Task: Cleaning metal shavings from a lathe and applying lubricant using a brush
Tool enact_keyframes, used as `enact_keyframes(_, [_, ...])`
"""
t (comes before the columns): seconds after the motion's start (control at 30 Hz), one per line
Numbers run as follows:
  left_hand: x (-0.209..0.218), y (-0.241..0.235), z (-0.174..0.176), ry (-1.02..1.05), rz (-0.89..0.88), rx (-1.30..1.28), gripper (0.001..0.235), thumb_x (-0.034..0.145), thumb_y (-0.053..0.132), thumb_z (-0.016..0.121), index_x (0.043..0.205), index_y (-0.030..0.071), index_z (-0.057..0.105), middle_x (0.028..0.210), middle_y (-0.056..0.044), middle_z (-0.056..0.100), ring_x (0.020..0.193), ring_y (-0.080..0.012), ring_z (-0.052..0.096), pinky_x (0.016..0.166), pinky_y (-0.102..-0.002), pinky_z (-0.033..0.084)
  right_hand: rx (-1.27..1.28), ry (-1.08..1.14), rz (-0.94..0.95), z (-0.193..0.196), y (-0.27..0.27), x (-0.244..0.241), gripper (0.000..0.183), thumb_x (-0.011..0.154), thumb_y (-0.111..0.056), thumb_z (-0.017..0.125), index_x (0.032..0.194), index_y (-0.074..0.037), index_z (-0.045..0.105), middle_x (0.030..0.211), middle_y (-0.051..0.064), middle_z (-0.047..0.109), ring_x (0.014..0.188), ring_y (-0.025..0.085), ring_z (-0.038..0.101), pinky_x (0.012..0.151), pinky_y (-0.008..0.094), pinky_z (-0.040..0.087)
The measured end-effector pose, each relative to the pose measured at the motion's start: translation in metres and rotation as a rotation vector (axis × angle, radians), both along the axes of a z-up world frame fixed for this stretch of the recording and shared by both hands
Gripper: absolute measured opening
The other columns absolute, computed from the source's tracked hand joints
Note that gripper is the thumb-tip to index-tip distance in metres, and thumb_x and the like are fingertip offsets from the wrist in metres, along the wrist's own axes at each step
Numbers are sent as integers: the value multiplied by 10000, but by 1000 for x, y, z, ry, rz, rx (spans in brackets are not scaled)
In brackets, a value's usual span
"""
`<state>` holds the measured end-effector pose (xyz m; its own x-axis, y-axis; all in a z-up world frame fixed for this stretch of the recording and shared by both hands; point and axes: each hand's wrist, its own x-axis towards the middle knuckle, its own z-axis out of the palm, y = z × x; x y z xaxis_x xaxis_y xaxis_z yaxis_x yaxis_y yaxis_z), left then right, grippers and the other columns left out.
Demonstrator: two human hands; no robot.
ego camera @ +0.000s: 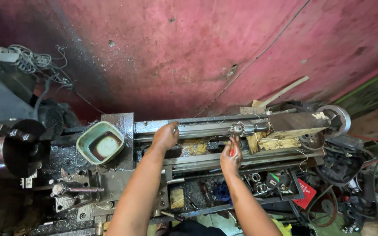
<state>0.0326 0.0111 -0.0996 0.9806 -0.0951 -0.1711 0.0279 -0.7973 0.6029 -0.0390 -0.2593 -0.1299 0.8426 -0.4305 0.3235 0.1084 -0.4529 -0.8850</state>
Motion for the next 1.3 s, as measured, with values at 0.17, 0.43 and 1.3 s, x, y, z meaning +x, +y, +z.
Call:
enact_keyframes(0.17, [6, 1, 0, 1, 51, 25, 384, 980, 280, 503, 1311, 183, 672, 1219, -139, 735, 1188, -355, 678, 1019, -509, 550, -202, -56, 15, -15, 29, -3, 127, 996, -81, 610, 1078, -49, 701, 1130, 229, 735, 1177, 343, 669, 1000, 426, 554])
enact_keyframes(0.43, [-1, 5, 20, -15, 110, 34, 382, 991, 283, 473, 1290, 180, 688, 1197, -151, 737, 1185, -362, 681, 1020, -499, 550, -428, -149, 281, -12, 86, -20, 144, 876, -34, 687, 1016, -56, 711, 1016, 219, 751, 1024, 340, 724, 835, 398, 607])
enact_keyframes(1.3, [-9, 16, 41, 56, 268, -19, 622, 1073, 462, 257, 1302, 53, 667, 1221, -247, 712, 1226, -433, 644, 1066, -539, 492, -255, 685, 951, -103, 169, 30, 465, 866, -479, 725, 1255, -230, 662, 1289, 106, 661, 1286, 327, 579, 1130, 457, 468])
